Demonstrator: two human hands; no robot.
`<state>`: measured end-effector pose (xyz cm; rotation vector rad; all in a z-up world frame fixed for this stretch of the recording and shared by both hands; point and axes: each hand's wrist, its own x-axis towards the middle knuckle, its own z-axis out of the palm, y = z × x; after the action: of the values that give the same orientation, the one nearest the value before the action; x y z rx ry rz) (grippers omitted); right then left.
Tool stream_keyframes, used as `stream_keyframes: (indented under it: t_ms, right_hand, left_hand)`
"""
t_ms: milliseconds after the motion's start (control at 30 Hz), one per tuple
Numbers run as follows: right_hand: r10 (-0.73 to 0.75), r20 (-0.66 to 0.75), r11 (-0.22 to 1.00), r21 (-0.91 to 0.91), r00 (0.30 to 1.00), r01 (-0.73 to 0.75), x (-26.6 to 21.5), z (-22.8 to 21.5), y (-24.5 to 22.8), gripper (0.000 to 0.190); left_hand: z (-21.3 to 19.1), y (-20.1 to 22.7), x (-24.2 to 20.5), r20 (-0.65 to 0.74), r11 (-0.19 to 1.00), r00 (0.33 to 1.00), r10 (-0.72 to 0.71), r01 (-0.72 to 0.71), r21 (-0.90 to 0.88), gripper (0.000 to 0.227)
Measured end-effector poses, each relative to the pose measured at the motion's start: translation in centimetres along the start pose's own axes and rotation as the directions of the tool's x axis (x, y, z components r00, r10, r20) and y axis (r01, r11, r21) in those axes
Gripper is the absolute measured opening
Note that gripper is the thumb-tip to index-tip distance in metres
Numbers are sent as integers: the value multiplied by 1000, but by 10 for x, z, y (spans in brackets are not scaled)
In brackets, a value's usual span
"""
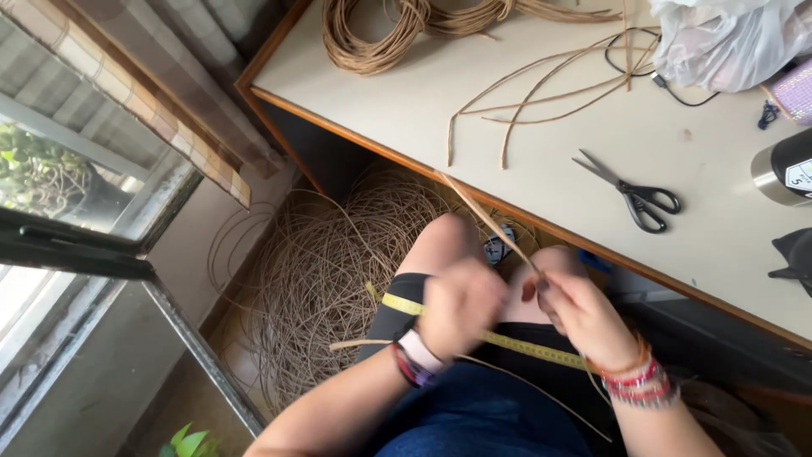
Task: Measuring and coiling lengths of natural fiber at a workspace.
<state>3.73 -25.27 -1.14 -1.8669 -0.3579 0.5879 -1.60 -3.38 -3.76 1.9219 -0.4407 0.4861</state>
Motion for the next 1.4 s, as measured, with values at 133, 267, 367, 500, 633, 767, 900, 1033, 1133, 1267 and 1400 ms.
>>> stream_keyframes:
  t_ms: [133, 267, 367, 500, 633, 767, 900, 1033, 1133, 1267, 1400]
  right_hand:
    - [0, -49, 961, -276, 999, -13, -22, 16, -2, 42]
    - [-34, -37, 962, -271, 999, 23, -28, 26, 4, 37]
    - [-13, -49, 968, -252, 999, 1, -33, 29, 8, 40]
    - [2, -54, 972, -234, 999, -15, -38, 28, 4, 42]
    - [-19, -28, 961, -278, 999, 10, -48, 3, 14, 30]
    - [72, -172, 973, -206, 982, -107, -64, -37, 20, 28]
    - [-39, -226, 923, -381, 973, -51, -75, -56, 13, 22]
    - [-110, -171, 854, -521, 979, 5, -67, -34, -16, 20]
    - [-167, -124, 884, -459, 978, 93, -58, -17, -19, 9]
    - [-128, -96, 878, -473, 987, 68, -67, -30, -23, 10]
    - [-74, -138, 838, -546, 988, -13, -97, -83, -9, 19]
  left_hand:
    - [-7, -3, 25, 55, 574, 839, -541, 416, -706, 45]
    - [-9, 12, 37, 124, 364, 811, -571, 386, -847, 46]
    - [-2, 5, 32, 126, 346, 835, -536, 353, -869, 39]
    - [4, -3, 28, 95, 329, 829, -551, 321, -888, 30]
    - [-33, 9, 44, -113, 553, 827, -551, 260, -791, 30]
    - [-62, -31, 40, -142, 495, 712, -688, 317, -809, 27]
    - [-93, -22, 45, 41, 603, 633, -773, 713, 359, 61]
    - [-39, 12, 24, 65, 723, 913, -402, 273, 635, 38]
    - [14, 63, 26, 208, 812, 978, 20, -137, 568, 49]
    - [15, 46, 8, 382, 683, 922, -58, -243, 689, 38]
    - [-35, -33, -3, 571, 381, 817, -79, -504, 775, 49]
